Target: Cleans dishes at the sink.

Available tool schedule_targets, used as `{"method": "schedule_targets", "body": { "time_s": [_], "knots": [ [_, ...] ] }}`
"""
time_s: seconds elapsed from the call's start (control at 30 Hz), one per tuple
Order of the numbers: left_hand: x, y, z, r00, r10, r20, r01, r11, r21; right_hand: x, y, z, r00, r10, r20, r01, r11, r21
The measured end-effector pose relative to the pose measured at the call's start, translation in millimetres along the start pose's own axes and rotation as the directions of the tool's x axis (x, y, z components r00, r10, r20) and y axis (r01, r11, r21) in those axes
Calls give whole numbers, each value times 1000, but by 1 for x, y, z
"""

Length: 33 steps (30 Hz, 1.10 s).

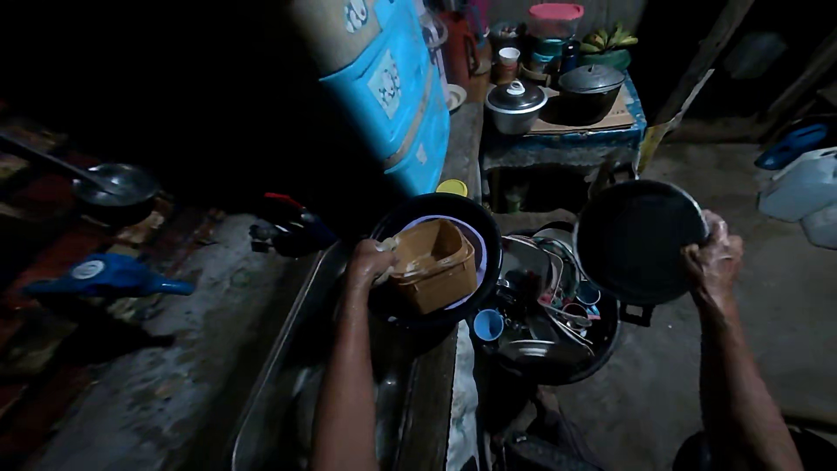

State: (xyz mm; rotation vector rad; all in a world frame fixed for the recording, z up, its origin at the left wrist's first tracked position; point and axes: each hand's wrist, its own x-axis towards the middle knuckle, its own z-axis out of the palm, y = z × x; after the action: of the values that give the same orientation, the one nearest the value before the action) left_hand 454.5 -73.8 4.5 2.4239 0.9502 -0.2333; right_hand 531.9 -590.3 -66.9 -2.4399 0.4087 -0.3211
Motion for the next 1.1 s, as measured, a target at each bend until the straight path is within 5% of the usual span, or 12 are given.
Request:
{"method": "schedule_targets", "body": {
  "time_s": [0.23,0.4,0.5,0.73,0.83,0.97,1.1],
  "knots": [
    [-5,5,-2,1000,-10,10,9,997,82,-15,-137,-33,916,-386,-110,400,852,337],
    [-26,25,-7,997,-83,8,79,977,199,-31,-252,12,831,-518,-204,557,771,309],
    [-35,29,-10,990,-140,13,132,958,253,-57,-287,49,706,-675,-214,707,689,156],
    [-32,19,-9,987,-159,-16,158,962,221,-92,-307,120,381,-890,-252,900,419,-117],
    [-36,18,-9,986,-167,-12,167,969,185,-112,-293,120,363,-931,-32,931,363,-25],
    [-36,16,-12,991,-132,-9,132,983,129,-127,-287,142,250,-968,8,968,250,-7],
    [-21,6,-7,998,-61,-36,62,997,40,-116,-302,151,300,-931,207,948,316,48]
  ]
}}
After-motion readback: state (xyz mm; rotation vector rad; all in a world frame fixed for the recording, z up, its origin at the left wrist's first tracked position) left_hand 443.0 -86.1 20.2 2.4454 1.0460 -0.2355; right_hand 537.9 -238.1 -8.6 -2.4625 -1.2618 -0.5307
